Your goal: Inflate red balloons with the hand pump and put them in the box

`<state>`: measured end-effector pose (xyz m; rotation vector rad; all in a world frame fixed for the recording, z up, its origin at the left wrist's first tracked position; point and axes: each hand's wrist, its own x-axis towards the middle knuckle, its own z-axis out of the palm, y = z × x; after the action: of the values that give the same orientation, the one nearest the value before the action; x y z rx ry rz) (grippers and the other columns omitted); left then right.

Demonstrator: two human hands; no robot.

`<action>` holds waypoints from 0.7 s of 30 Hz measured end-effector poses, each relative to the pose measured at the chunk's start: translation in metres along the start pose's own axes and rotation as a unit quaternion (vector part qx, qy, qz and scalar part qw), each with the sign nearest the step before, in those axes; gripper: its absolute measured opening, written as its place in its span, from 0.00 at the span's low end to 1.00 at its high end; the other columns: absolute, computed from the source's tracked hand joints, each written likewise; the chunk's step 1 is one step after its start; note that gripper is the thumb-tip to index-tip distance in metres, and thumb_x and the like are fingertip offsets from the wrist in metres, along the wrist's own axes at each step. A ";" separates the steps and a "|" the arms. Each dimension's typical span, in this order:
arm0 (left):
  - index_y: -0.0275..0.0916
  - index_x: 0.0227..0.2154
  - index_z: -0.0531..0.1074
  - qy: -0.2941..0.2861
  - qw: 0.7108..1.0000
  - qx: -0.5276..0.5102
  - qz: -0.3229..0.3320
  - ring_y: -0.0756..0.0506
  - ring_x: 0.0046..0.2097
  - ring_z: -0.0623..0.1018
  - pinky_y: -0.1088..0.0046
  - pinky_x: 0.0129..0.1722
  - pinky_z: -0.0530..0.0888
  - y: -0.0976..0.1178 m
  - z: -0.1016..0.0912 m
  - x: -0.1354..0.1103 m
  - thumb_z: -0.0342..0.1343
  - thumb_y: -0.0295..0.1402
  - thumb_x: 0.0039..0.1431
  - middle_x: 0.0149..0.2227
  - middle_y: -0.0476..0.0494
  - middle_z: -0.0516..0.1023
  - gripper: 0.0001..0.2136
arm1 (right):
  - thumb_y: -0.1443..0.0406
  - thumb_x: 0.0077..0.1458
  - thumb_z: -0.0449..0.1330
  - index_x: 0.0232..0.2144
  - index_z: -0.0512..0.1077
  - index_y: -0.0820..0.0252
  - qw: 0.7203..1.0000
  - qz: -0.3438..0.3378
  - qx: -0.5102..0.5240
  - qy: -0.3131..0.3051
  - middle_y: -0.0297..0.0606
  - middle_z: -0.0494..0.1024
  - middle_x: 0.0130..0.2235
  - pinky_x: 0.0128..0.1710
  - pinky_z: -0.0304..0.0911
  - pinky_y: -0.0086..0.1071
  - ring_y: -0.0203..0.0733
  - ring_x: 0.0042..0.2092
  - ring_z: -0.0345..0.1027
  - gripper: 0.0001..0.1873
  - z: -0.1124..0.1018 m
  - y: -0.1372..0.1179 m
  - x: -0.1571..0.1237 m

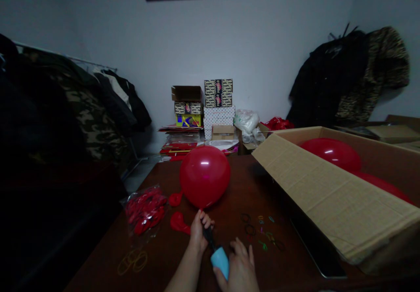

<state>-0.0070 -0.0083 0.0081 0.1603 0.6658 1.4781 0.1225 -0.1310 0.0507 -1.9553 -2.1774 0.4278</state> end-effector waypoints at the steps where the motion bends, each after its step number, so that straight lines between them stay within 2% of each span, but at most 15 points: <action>1: 0.41 0.19 0.54 0.001 1.000 -0.004 0.003 0.56 0.15 0.53 0.74 0.23 0.62 0.000 0.000 0.001 0.57 0.42 0.51 0.14 0.60 0.53 0.18 | 0.50 0.52 0.48 0.43 0.72 0.63 1.000 0.000 0.008 0.003 0.49 0.66 0.57 0.62 0.38 0.55 0.54 0.62 0.49 0.27 -0.004 -0.005 0.005; 7: 0.40 0.20 0.56 -0.004 1.000 -0.018 0.021 0.57 0.15 0.53 0.75 0.23 0.62 0.000 -0.002 0.002 0.59 0.41 0.50 0.15 0.60 0.53 0.17 | 0.51 0.52 0.47 0.46 0.70 0.65 1.000 0.018 0.020 -0.004 0.49 0.65 0.57 0.62 0.36 0.56 0.54 0.63 0.48 0.28 -0.004 -0.008 0.014; 14: 0.40 0.19 0.55 0.001 1.000 0.000 0.026 0.57 0.14 0.53 0.75 0.22 0.62 -0.001 -0.001 -0.003 0.59 0.40 0.49 0.14 0.61 0.53 0.17 | 0.53 0.51 0.50 0.43 0.72 0.63 0.999 0.028 -0.005 0.042 0.47 0.69 0.55 0.62 0.37 0.55 0.55 0.62 0.50 0.25 0.016 -0.006 0.002; 21: 0.40 0.19 0.55 0.000 1.000 0.003 0.029 0.58 0.13 0.51 0.76 0.20 0.59 -0.001 -0.002 -0.001 0.59 0.40 0.48 0.14 0.62 0.52 0.17 | 0.51 0.48 0.54 0.41 0.73 0.63 0.996 0.019 -0.066 0.048 0.49 0.70 0.54 0.59 0.44 0.59 0.59 0.60 0.54 0.25 0.036 0.009 -0.008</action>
<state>-0.0067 -0.0098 0.0065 0.1859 0.6696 1.5324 0.1207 -0.1414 0.0144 -2.0426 -2.1609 0.1950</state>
